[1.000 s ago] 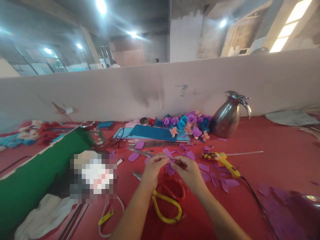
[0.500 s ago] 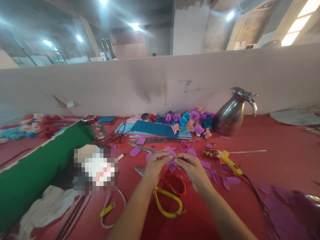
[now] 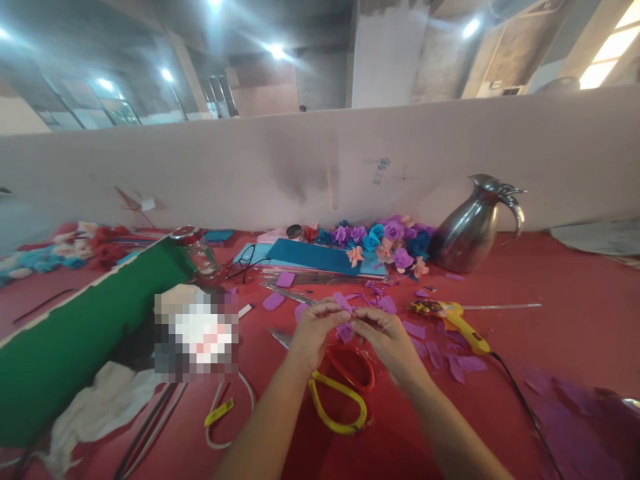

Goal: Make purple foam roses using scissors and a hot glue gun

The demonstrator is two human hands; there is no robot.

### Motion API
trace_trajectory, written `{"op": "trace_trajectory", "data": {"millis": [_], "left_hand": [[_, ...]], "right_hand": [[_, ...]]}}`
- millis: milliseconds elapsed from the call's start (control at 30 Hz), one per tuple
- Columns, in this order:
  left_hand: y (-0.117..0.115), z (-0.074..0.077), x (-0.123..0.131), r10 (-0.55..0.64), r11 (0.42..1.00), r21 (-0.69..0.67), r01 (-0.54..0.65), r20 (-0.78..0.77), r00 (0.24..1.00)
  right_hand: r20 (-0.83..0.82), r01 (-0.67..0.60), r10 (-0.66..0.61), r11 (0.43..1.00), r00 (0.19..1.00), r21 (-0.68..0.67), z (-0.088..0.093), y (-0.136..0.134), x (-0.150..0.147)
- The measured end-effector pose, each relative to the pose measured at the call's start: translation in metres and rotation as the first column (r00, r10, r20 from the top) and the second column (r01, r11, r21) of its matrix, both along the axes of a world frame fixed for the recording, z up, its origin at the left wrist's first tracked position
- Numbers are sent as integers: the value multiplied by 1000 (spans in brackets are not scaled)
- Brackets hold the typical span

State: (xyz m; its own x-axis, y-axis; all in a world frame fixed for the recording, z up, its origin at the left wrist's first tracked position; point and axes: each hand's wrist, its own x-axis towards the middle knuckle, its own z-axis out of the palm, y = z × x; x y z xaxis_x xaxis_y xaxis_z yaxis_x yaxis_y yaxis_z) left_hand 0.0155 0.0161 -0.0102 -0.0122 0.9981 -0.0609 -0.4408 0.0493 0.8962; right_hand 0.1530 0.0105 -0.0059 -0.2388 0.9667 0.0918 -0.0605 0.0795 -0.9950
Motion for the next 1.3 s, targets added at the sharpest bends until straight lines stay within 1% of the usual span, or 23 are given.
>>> {"op": "trace_trajectory", "data": {"millis": [133,267,367,433,500,567,667,767,867,933,1000,1067,1200,1300], "left_hand": [[-1,3,-1,-1,999,-51,2,18,1000],[-1,2,0,33,995,-98,-28,52,998],[0,1,0,43,994,-101,-35,81,996],[-1,1,-1,32,998,-64,-28,74,997],[-2,2,-4,-10,999,-35,12,49,999],[-3,5,-7,-56,998,-35,56,16,998],[-5,11,-12,-73,996,-46,72,-24,997],[-6,16,-14,-104,994,-32,103,-23,994],[-7,17,-14,-143,989,-27,142,-30,989],[-7,16,-13,-137,990,-27,136,-36,990],[-6,14,-12,-102,995,-22,102,-36,994],[-6,13,-10,-66,998,-26,65,-34,997],[-5,12,-7,-4,999,-48,4,-5,1000],[-5,11,-6,22,999,-41,-21,22,1000]], "right_hand": [[20,-27,26,999,999,41,-4,0,-1],[97,6,-18,992,995,127,-4,-2,-3],[120,-5,-12,990,993,143,-2,-3,-3],[99,-24,12,992,995,126,-1,-4,-3],[64,-40,34,994,997,99,-1,-3,-2],[13,-48,47,997,999,62,-1,-2,-1],[-80,-51,49,998,996,-26,1,-1,-1],[-163,-84,63,989,985,-125,3,-2,-1],[-244,-132,87,976,966,-175,2,-2,-1],[-281,-165,105,966,954,-200,2,-2,-1],[-291,-189,123,959,949,-211,1,-2,-1],[-266,-173,118,966,957,-191,2,-3,-2],[-159,-87,74,994,985,-72,0,-4,-3],[-85,-41,41,999,996,4,-1,-5,-4]]}}
